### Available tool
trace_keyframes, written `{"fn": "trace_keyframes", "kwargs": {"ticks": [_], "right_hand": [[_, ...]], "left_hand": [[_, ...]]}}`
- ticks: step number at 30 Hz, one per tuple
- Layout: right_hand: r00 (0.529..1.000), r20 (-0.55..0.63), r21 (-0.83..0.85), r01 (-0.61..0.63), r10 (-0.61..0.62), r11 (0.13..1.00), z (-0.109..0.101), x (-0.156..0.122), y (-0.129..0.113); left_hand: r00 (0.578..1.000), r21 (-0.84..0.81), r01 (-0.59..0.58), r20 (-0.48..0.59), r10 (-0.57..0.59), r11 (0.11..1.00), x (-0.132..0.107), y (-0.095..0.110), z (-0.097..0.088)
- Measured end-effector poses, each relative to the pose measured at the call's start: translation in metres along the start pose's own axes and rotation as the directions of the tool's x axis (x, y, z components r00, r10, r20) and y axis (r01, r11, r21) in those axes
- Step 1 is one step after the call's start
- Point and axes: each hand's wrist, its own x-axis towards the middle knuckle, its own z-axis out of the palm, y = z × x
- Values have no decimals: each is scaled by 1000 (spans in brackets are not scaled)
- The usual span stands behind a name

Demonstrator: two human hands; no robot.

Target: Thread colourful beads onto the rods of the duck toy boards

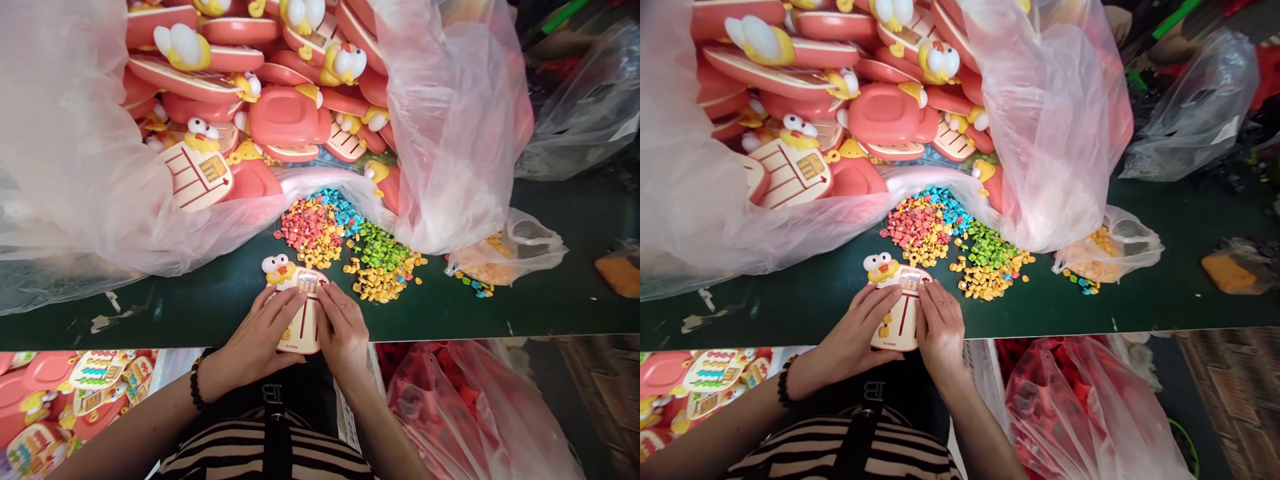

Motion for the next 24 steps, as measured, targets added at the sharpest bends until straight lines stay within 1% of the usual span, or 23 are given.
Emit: {"fn": "trace_keyframes", "kwargs": {"ticks": [4,7,9,10,11,12,13,14,15,16,17,18,19,21,23,24], "right_hand": [[997,81,17,7,-8,1000,-2,-9,-13],[979,187,65,69,-80,995,-2,-7,-25],[955,255,148,117,-152,982,-4,3,-26],[950,262,195,118,-168,974,-6,12,-21],[956,244,228,106,-163,968,-9,23,-12],[971,204,247,72,-124,966,-12,36,0],[992,122,207,17,-43,978,-15,50,15],[999,34,133,-39,35,990,-17,66,32],[996,-3,54,-92,93,994,-18,82,49],[991,25,-20,-134,135,991,-18,98,64],[980,94,-89,-164,173,982,-16,111,76],[970,145,-146,-176,197,973,-14,122,85],[961,199,-177,-156,190,972,-11,129,90],[955,275,-170,-69,115,983,-5,132,91],[954,300,-114,20,15,993,-2,126,87],[955,296,-93,39,-10,995,-1,121,86]], "left_hand": [[999,-39,25,-44,-26,999,-1,1,2],[997,-24,33,-63,-34,999,-1,1,3],[998,15,33,-56,-32,999,-1,2,4],[998,41,33,-52,-31,999,-1,2,4],[998,70,34,-50,-30,997,-1,3,4],[998,103,38,-47,-33,994,0,5,5],[998,137,44,-44,-38,990,0,6,5],[998,169,52,-42,-45,984,1,7,5],[998,197,59,-41,-52,979,2,8,4],[997,217,68,-41,-60,974,3,9,4],[997,230,76,-44,-67,970,4,10,4],[996,236,82,-50,-72,968,5,10,4],[996,236,85,-55,-74,968,5,10,3],[995,231,85,-63,-72,969,6,9,4],[996,222,75,-68,-61,972,5,7,4],[996,218,67,-70,-53,974,5,6,4]]}}
